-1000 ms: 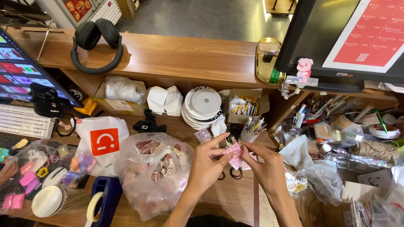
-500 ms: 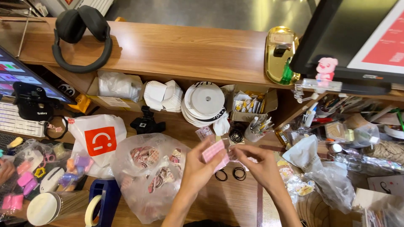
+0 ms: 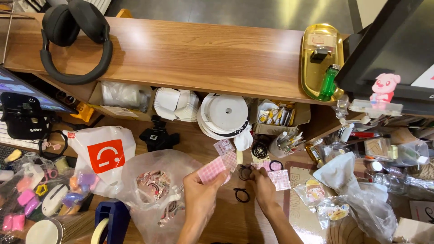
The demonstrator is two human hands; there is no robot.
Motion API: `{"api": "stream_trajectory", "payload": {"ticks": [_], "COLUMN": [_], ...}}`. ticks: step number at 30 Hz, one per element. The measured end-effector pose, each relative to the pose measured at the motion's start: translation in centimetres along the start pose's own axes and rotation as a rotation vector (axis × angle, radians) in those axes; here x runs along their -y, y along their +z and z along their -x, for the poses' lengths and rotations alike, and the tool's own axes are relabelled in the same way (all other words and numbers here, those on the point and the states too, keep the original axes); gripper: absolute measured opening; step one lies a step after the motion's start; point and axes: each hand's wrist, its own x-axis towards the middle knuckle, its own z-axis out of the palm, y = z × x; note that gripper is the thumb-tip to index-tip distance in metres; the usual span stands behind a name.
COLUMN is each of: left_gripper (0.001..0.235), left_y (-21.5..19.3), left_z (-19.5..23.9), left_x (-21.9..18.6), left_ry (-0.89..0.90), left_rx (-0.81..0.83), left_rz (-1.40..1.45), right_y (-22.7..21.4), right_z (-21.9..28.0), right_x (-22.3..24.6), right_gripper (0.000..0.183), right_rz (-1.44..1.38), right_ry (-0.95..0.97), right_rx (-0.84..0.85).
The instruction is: Assembling hair accessories by attaching elastic hair ties to small display cards and placing them into a plastic bag.
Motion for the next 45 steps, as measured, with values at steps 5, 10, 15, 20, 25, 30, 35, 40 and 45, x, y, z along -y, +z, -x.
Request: {"api": "stream_trajectory", "payload": {"ticks": [5, 10, 15, 20, 25, 30, 35, 40, 45], "left_gripper": [0.019, 0.023, 0.037, 0.042, 0.055, 0.057, 0.058, 0.054, 0.048], "left_y": [0.0, 0.6, 1.8, 2.1, 1.0, -0.2, -0.8, -1.4, -1.3], "left_z": [-0.4, 0.9, 4.1, 8.0, 10.3, 10.5, 10.7, 12.0, 12.5], "left_x": [1.1, 1.7, 2.0, 2.7, 3.6, 4.5, 4.8, 4.5, 5.0], "left_ry": [0.067, 0.156, 0.233, 0.311, 0.425, 0.497, 0.488, 0.525, 0.446], "left_rx": [-0.008, -0.004, 0.086, 0.293, 0.290, 0.239, 0.249, 0.263, 0.429], "left_rz": [-0.136, -0.092, 0.062, 0.262, 0.107, 0.021, -0.045, -0.149, -0.110], "right_y": [-5.6, -15.5, -23.0, -23.7, -22.8, -22.6, -22.4, -23.7, -26.0], "right_z": [2.7, 8.4, 16.5, 19.4, 20.4, 21.3, 20.2, 21.2, 23.5], "right_x": [4.4, 10.0, 17.3, 19.3, 18.4, 18.8, 16.5, 15.3, 15.6], "right_gripper": [0.020, 0.022, 0.046, 0.022, 0.020, 0.017, 0.017, 0.026, 0.033], "right_rz": [-0.272, -0.749, -1.287, -0.802, -0.567, -0.649, -0.701, -0.700, -0.430], "right_ry": [0.113, 0.136, -0.279, -0.505, -0.421, -0.143, -0.237, -0.327, -0.502], "right_rx": [-0.045, -0.220, -0.378, -0.486, -0.604, -0.460, -0.357, -0.220, -0.150]}}
